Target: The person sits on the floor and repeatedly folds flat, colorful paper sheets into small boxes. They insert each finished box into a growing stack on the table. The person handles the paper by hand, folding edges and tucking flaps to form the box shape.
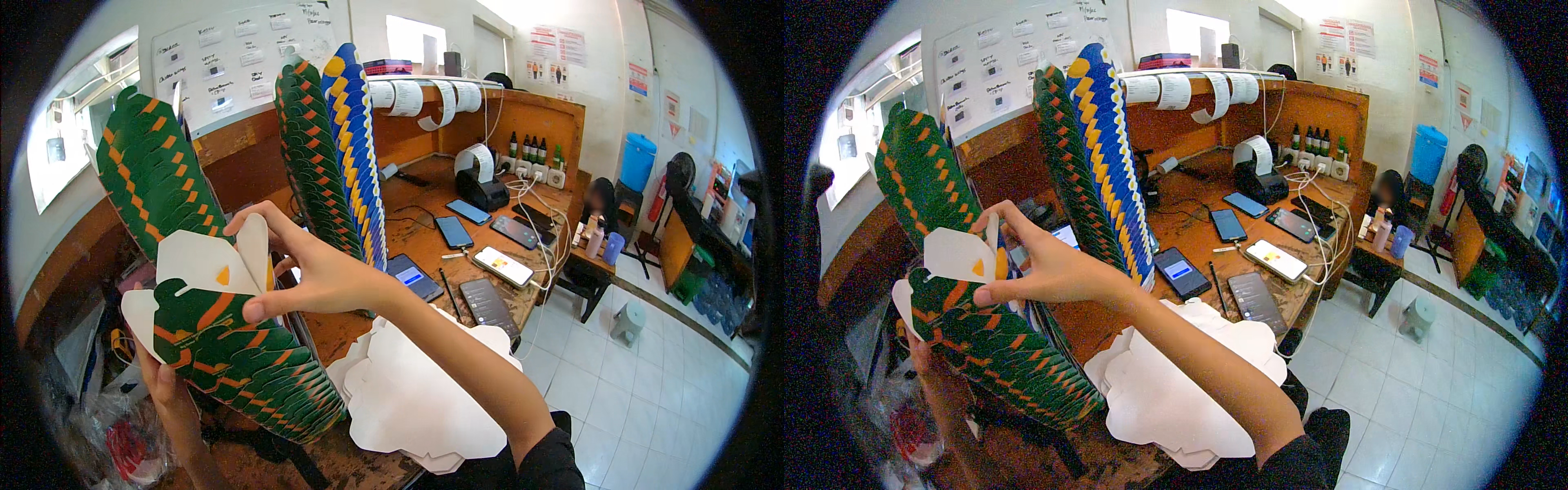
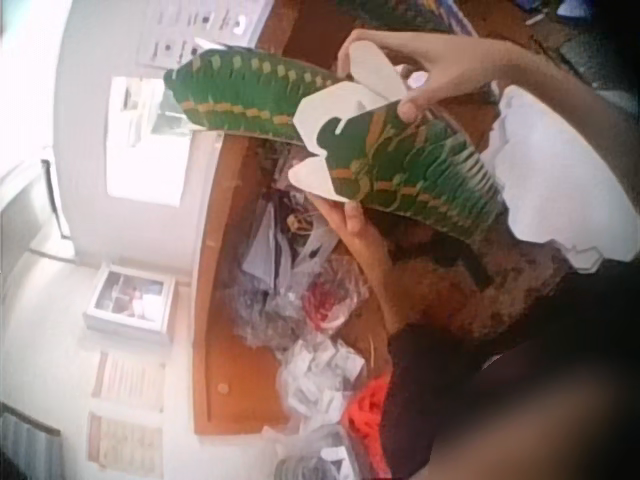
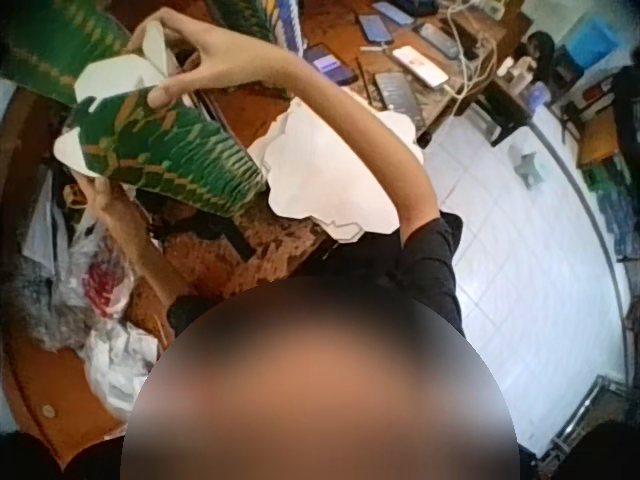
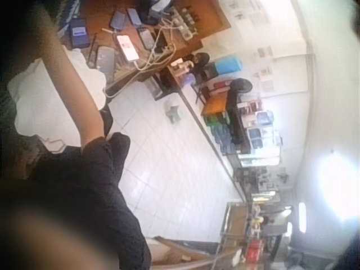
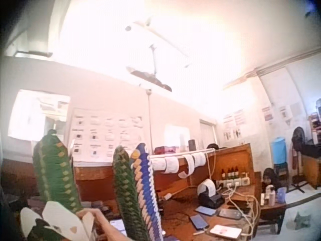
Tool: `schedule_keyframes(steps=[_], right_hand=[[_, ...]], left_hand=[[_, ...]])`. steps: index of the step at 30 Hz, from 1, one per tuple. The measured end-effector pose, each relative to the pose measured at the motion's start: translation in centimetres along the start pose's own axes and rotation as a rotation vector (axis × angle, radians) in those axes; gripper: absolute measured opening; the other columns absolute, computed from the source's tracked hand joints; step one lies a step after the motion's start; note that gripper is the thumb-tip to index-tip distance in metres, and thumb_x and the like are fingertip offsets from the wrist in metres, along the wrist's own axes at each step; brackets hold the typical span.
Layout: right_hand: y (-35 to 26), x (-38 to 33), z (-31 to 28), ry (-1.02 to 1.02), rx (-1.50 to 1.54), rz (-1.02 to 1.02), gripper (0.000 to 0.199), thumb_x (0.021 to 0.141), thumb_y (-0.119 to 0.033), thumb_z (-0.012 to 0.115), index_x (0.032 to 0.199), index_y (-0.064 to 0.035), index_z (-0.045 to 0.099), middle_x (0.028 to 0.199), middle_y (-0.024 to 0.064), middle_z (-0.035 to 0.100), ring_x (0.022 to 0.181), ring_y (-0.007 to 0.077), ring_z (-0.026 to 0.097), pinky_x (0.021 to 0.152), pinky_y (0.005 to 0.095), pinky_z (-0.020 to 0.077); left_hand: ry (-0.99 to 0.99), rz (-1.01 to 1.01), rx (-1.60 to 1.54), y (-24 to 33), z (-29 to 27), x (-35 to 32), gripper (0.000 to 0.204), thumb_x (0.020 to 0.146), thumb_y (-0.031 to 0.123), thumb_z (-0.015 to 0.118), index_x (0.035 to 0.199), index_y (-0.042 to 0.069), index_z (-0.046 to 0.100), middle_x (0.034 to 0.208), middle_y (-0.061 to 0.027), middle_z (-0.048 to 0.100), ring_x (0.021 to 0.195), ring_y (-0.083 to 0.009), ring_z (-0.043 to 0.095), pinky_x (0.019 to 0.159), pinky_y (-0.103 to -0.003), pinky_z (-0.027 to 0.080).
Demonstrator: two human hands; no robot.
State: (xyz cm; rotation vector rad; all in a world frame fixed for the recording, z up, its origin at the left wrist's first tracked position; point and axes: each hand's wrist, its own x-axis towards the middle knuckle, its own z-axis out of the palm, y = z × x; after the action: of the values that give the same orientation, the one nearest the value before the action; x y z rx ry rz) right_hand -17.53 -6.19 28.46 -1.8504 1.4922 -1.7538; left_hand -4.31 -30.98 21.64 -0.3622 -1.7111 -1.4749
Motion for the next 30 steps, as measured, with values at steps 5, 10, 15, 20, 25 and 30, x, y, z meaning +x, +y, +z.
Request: schedule_keyframes(steps=[5,10,15,20,25,30], right_hand=[[0.5,-0.2,0.4,0.122,-0.152,0.046,0.071,0.07,-0.041,0.075,0.12,-0.013,0.033,0.114,0.0095,0.048,0.107,0.02,0.047,0.079,0.0315,0.0415],[0.9,-0.6,0.8,0.106,-0.085,0.041,0.071,0.071,-0.042,0.073,0.121,-0.0124,0.032,0.11,0.0098,0.049,0.101,0.0188,0.048,0.079,0.0296,0.0419],[0.4,-1.2,-0.2,-0.007,-0.048,0.062,0.068,0.079,-0.042,0.066,0.128,-0.0129,0.028,0.115,0.0119,0.045,0.11,0.0192,0.043,0.087,0.0342,0.0416],[0.5,-1.5,-0.8,0.068,-0.186,0.03,0.057,0.083,-0.036,0.063,0.127,-0.0095,0.038,0.118,0.0088,0.047,0.109,0.0182,0.047,0.088,0.0344,0.0442],[1.6,-1.4,0.3,0.141,-0.068,0.008,0.051,0.082,-0.028,0.064,0.124,-0.0092,0.042,0.116,0.006,0.049,0.111,0.0161,0.047,0.094,0.0329,0.04],[2.0,-1.6,0.7,0.144,-0.049,0.055,0.055,0.082,-0.03,0.063,0.127,-0.0113,0.038,0.12,0.0052,0.045,0.112,0.0159,0.046,0.094,0.0338,0.0405]], left_hand=[[-0.051,-0.04,0.051,-0.1,-0.3,0.0,0.099,0.067,0.05,0.065,0.141,0.004,0.017,0.139,-0.0155,0.032,0.128,-0.0271,0.033,0.106,-0.039,0.025],[-0.079,-0.113,0.21,1.1,-0.1,-0.7,0.1,0.067,0.051,0.065,0.14,0.001,0.018,0.139,-0.0157,0.031,0.127,-0.0275,0.035,0.104,-0.04,0.027],[-0.148,-0.031,-0.02,-1.8,-1.1,1.8,0.098,0.067,0.051,0.067,0.138,0.001,0.021,0.137,-0.0144,0.034,0.125,-0.0259,0.038,0.103,-0.039,0.03],[-0.01,-0.105,-0.023,-2.6,-0.2,0.6,0.093,0.07,0.052,0.065,0.137,0.001,0.025,0.136,-0.0123,0.035,0.124,-0.0241,0.038,0.103,-0.037,0.029],[-0.006,-0.116,0.177,2.0,2.4,-1.7,0.086,0.075,0.05,0.061,0.137,0.003,0.024,0.135,-0.0107,0.035,0.124,-0.021,0.036,0.103,-0.033,0.026],[-0.087,-0.173,0.143,3.9,3.5,-1.6,0.082,0.079,0.041,0.062,0.139,0.005,0.02,0.136,-0.0108,0.033,0.124,-0.0208,0.034,0.103,-0.031,0.024]])
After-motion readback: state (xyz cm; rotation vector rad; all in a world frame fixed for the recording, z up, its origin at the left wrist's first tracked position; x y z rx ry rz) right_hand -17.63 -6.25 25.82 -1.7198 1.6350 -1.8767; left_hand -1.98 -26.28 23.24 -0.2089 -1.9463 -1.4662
